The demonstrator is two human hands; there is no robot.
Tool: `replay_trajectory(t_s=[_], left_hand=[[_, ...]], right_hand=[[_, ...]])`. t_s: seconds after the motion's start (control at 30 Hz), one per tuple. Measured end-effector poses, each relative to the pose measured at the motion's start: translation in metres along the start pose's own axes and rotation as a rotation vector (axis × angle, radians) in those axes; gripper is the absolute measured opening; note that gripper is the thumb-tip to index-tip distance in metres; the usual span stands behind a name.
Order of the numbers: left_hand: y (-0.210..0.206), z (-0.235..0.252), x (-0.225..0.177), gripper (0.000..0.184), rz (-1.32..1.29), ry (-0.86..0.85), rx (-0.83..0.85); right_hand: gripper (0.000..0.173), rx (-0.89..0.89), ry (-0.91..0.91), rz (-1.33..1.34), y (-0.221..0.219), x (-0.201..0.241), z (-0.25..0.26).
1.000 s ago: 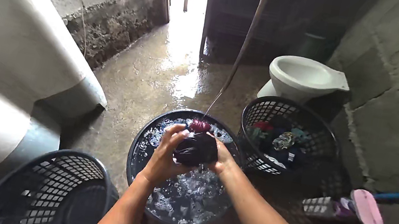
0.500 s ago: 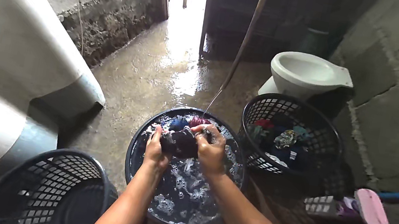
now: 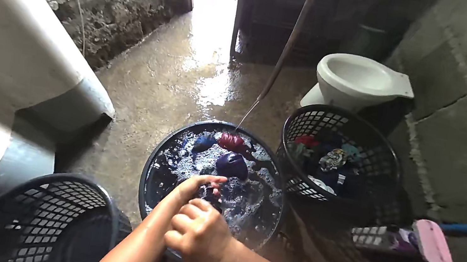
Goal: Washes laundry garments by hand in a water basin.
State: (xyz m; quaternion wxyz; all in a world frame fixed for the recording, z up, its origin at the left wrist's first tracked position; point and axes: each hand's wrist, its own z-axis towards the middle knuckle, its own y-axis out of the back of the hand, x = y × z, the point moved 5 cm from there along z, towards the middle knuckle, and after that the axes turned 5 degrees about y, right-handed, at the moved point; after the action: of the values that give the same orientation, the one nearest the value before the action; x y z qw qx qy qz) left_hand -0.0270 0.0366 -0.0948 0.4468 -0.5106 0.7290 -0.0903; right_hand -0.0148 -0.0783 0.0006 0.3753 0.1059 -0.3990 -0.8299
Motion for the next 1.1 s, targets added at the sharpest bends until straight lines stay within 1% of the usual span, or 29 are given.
replay_trajectory(t_s=[0.03, 0.1, 0.2, 0.33, 0.43, 0.5, 0.57, 0.6, 0.67, 0.7, 0.73, 0.8, 0.83, 0.87, 0.9, 0.93, 0.97, 1.0, 1.03, 1.07, 1.1], left_hand=[[0.002, 0.001, 0.003, 0.035, 0.045, 0.013, 0.045], [-0.001, -0.004, 0.003, 0.031, 0.162, -0.001, 0.045], [-0.006, -0.012, -0.001, 0.028, 0.364, -0.074, -0.032], [-0.008, -0.017, -0.006, 0.030, 0.628, -0.104, -0.140], [-0.007, -0.014, 0.000, 0.032, 0.884, -0.065, -0.236], [-0.009, -0.012, 0.004, 0.032, 1.002, -0.028, -0.272], [-0.008, -0.014, 0.002, 0.033, 0.983, -0.075, -0.320], [-0.006, -0.017, -0.003, 0.032, 0.913, -0.150, -0.356], [-0.002, -0.025, -0.016, 0.030, 0.715, -0.343, -0.449], [0.001, -0.029, -0.022, 0.031, 0.633, -0.432, -0.501], [0.004, -0.033, -0.027, 0.035, 0.616, -0.506, -0.554], [0.009, -0.036, -0.035, 0.047, 0.705, -0.546, -0.619], [0.010, -0.038, -0.037, 0.049, 0.744, -0.531, -0.641], [0.010, -0.039, -0.037, 0.049, 0.773, -0.496, -0.660], [0.010, -0.042, -0.035, 0.048, 0.800, -0.447, -0.673], [0.010, -0.043, -0.032, 0.046, 0.838, -0.407, -0.675], [0.010, -0.045, -0.031, 0.045, 0.891, -0.389, -0.674], [0.010, -0.046, -0.030, 0.043, 0.960, -0.384, -0.681], [0.012, -0.047, -0.031, 0.043, 1.031, -0.390, -0.695], [0.015, -0.048, -0.032, 0.042, 1.094, -0.406, -0.715], [0.018, -0.048, -0.032, 0.041, 1.133, -0.422, -0.730]], right_hand=[[0.016, 0.036, 0.024, -0.014, -0.003, 0.008, -0.002], [0.019, 0.086, 0.057, -0.029, -0.010, 0.019, -0.007], [0.022, 0.105, 0.077, -0.051, -0.022, 0.028, -0.016], [0.022, 0.131, 0.099, -0.055, -0.034, 0.032, -0.026], [0.020, 0.192, 0.093, -0.044, -0.044, 0.036, -0.035], [0.019, 0.201, 0.090, -0.038, -0.050, 0.037, -0.042], [0.017, 0.180, 0.108, 0.010, -0.049, 0.030, -0.046], [0.015, 0.160, 0.122, 0.068, -0.042, 0.021, -0.045], [0.014, 0.008, 0.162, 0.179, -0.016, -0.005, -0.039], [0.016, -0.086, 0.171, 0.180, 0.003, -0.019, -0.034], [0.018, -0.168, 0.153, 0.136, 0.025, -0.032, -0.030], [0.018, -0.293, 0.028, -0.075, 0.070, -0.064, -0.033], [0.017, -0.334, -0.074, -0.237, 0.091, -0.084, -0.039], [0.014, -0.344, -0.221, -0.408, 0.111, -0.106, -0.047], [0.015, -0.303, -0.402, -0.559, 0.127, -0.131, -0.058], [0.029, -0.200, -0.601, -0.649, 0.136, -0.156, -0.070], [0.048, -0.078, -0.781, -0.645, 0.138, -0.177, -0.085], [0.061, 0.010, -0.903, -0.587, 0.131, -0.193, -0.099], [0.063, 0.080, -0.981, -0.487, 0.113, -0.201, -0.111], [0.058, 0.169, -1.041, -0.365, 0.088, -0.205, -0.122], [0.050, 0.299, -1.090, -0.240, 0.056, -0.204, -0.133]])
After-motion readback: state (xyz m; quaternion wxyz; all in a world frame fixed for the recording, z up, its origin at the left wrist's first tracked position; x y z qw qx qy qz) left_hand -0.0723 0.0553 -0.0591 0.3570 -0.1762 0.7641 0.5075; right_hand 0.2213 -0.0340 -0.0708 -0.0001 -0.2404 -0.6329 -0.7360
